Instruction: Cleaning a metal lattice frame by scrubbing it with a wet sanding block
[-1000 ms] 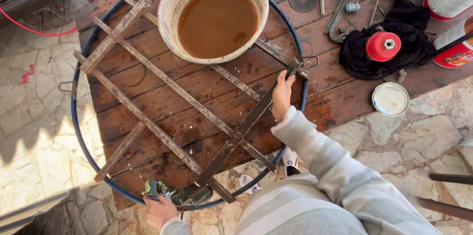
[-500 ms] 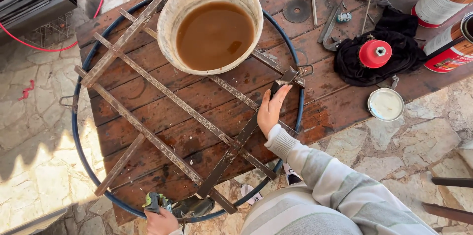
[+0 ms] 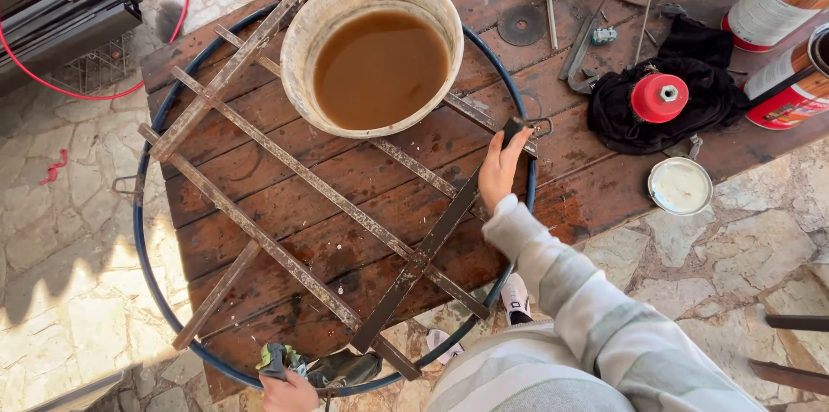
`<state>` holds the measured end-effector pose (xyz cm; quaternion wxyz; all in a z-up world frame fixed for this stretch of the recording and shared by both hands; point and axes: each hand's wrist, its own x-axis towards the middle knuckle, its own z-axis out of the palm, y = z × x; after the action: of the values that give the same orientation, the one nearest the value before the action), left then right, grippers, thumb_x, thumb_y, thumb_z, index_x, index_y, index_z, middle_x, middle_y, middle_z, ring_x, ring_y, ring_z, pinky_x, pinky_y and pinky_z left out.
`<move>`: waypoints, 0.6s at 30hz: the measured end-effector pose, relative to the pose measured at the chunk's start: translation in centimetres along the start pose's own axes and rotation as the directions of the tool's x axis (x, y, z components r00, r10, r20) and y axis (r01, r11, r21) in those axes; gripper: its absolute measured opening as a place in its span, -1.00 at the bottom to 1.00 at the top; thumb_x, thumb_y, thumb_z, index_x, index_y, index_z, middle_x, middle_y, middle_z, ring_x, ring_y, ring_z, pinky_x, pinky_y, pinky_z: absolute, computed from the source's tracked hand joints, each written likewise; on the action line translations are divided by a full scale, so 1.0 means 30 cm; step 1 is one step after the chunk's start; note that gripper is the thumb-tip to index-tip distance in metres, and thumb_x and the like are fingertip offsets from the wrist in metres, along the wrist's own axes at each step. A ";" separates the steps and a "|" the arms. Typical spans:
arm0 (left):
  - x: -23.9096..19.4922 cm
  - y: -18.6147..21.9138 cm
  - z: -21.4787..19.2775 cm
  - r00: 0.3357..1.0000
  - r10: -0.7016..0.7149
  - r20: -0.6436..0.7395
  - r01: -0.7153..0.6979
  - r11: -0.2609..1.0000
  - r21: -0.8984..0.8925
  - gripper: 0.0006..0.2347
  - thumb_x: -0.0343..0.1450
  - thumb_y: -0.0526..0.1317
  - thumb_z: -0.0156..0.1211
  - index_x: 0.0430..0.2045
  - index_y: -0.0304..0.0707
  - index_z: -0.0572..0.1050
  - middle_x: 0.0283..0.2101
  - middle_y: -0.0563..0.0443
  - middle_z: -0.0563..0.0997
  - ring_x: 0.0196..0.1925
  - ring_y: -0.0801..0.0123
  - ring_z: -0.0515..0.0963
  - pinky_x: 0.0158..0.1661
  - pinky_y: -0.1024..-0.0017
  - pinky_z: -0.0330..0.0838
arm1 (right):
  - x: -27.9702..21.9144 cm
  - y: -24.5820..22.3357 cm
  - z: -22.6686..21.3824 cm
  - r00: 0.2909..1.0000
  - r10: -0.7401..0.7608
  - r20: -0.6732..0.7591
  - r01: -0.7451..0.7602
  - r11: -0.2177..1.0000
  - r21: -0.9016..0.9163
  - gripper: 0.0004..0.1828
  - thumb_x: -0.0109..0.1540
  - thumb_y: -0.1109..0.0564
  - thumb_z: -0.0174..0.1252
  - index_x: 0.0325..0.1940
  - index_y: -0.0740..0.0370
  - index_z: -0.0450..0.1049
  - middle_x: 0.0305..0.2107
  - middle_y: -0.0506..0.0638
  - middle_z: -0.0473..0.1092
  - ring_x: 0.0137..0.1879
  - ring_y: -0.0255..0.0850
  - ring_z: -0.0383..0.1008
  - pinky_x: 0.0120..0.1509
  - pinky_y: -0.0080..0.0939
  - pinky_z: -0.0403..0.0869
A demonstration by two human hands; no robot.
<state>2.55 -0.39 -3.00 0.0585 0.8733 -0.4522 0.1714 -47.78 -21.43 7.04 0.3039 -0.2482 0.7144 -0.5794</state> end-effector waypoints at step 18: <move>-0.003 -0.015 0.045 1.000 0.018 -0.010 -0.018 1.000 -0.007 -0.81 0.61 -0.19 0.07 -0.06 -0.34 0.51 -0.61 -0.06 0.35 -0.67 0.21 0.38 -0.55 0.32 0.38 | -0.071 -0.021 0.045 0.829 0.558 0.045 -0.552 0.800 0.236 -0.04 0.31 -0.45 -0.38 0.64 -0.11 -0.54 0.60 -0.21 -0.51 0.70 -0.12 -0.35 0.68 0.09 -0.10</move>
<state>3.21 -0.39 -4.27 0.0624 0.8681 -0.4603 0.1749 -45.33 -20.97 7.77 0.4779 0.0178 0.6846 -0.5500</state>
